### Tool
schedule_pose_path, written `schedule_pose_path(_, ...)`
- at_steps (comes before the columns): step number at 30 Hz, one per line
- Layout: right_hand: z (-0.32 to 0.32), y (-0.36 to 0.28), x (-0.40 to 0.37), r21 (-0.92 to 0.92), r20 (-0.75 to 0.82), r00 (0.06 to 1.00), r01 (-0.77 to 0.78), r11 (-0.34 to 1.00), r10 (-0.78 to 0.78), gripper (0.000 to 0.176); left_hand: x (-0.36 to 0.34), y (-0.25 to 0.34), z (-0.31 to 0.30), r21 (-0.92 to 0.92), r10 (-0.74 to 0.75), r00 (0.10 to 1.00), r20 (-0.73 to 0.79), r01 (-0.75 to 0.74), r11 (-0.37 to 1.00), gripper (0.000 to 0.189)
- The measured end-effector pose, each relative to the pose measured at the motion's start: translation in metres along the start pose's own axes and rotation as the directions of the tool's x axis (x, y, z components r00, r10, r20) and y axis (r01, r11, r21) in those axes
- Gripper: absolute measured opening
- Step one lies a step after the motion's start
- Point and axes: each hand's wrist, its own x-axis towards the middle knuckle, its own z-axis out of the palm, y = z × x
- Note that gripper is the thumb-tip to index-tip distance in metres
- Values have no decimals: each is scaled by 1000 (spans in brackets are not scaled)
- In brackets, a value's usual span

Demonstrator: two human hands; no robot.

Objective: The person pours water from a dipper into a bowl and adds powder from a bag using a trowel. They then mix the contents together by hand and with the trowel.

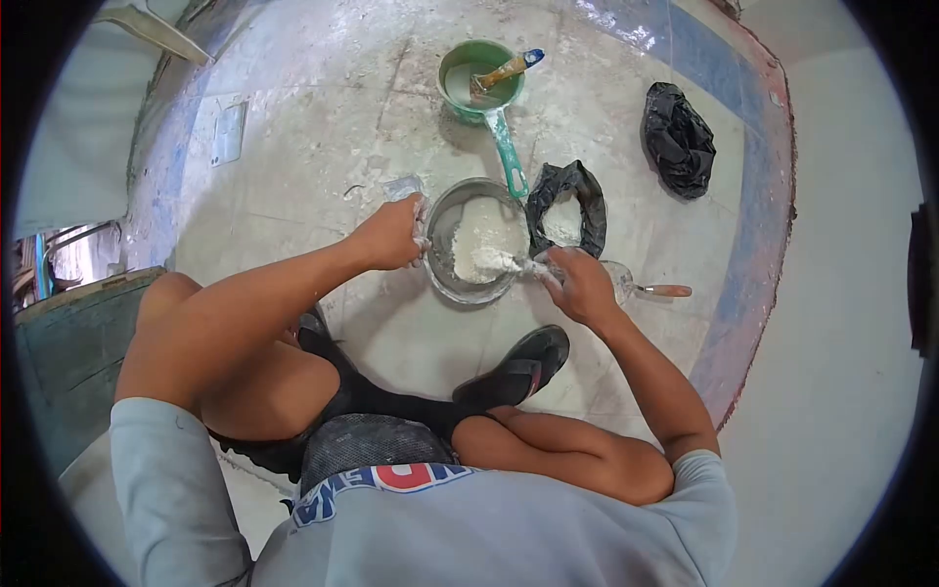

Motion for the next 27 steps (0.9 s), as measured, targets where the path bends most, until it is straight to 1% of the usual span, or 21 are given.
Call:
schedule_pose_path(1, -3, -5, 3, -17, 25, 999, 30, 999, -29, 28, 1, -2, 0, 2, 0, 1000, -1, 0, 1000, 32)
schedule_pose_path(2, -7, -10, 9, 47, 90, 996, -31, 998, 27, 29, 3, -4, 1, -37, -20, 1000, 10, 20, 999, 32)
schedule_pose_path(3, -6, -13, 9, 47, 91, 995, -33, 998, 28, 29, 2, -1, 1, -78, -40, 999, 23, 42, 996, 32)
schedule_pose_path(5, -5, -16, 10, -13, 98, 994, 40, 999, -39, 29, 0, 4, 0, -63, -67, 998, 14, 68, 996, 32)
schedule_pose_path(7, 1, -12, 10, -38, 94, 994, 67, 997, -63, 29, 1, -1, 1, -3, -9, 1000, -8, 9, 1000, 34)
schedule_pose_path(8, 2, -11, 12, 4, 51, 996, 72, 997, -72, 28, 2, -3, 1, -4, -11, 1000, -8, 11, 1000, 34)
schedule_pose_path(9, 2, -10, 13, 45, 10, 997, 79, 996, -80, 28, 1, -2, 1, -53, -33, 999, 17, 34, 998, 34)
schedule_pose_path(10, -1, -12, 11, -6, 51, 997, 55, 998, -55, 35, 1, 0, 0, -100, -53, 998, 43, 57, 993, 34)
schedule_pose_path(11, -2, -12, 12, -5, 49, 997, 56, 998, -55, 35, 0, 1, -1, -17, -3, 1000, 2, 3, 1000, 33)
schedule_pose_path(13, -4, -12, 13, -10, 61, 997, 54, 998, -54, 34, 3, -2, -1, -37, -17, 1000, 18, 17, 999, 33)
schedule_pose_path(14, 1, -4, 18, 12, 59, 998, -5, 1000, 4, 32, 3, -4, 1, -63, -32, 999, 35, 34, 997, 33)
schedule_pose_path(15, -4, -7, 21, 12, 63, 998, -6, 1000, 5, 32, 3, -3, 0, -60, -45, 998, 40, 48, 997, 33)
schedule_pose_path(17, -16, -17, 27, -54, 117, 993, -23, 998, 30, 29, 1, -1, 1, -64, -50, 998, 33, 52, 997, 33)
schedule_pose_path(18, -14, -16, 28, -48, 92, 996, 15, 999, -10, 28, 2, -1, 1, -67, -54, 998, 24, 55, 996, 33)
schedule_pose_path(19, -14, -15, 32, -39, 60, 998, -25, 999, 27, 28, 4, -6, 2, -36, -23, 1000, 13, 23, 999, 34)
schedule_pose_path(20, -15, -15, 37, -28, 32, 997, -65, 997, 66, 28, 5, -10, 2, -35, -23, 1000, 18, 24, 999, 34)
schedule_pose_path(21, -15, -16, 41, -66, 7, 999, -53, 996, 54, 28, 4, -7, 2, -47, -23, 1000, 18, 24, 999, 34)
schedule_pose_path(24, -19, -26, 47, -101, 41, 999, -29, 994, 34, 27, 3, -2, -1, -83, -62, 998, 32, 65, 994, 34)
schedule_pose_path(25, -14, -22, 49, -101, -29, 999, -17, 995, 14, 25, 3, -3, -1, -69, -60, 998, 31, 62, 996, 34)
schedule_pose_path(26, -15, -23, 48, -101, -30, 999, -20, 995, 17, 25, 3, -3, 0, -59, -56, 998, 30, 58, 997, 33)
schedule_pose_path(27, -17, -24, 46, -185, -1, 1000, 8, 983, -8, 24, 1, 1, -1, -56, -61, 998, 33, 63, 996, 33)
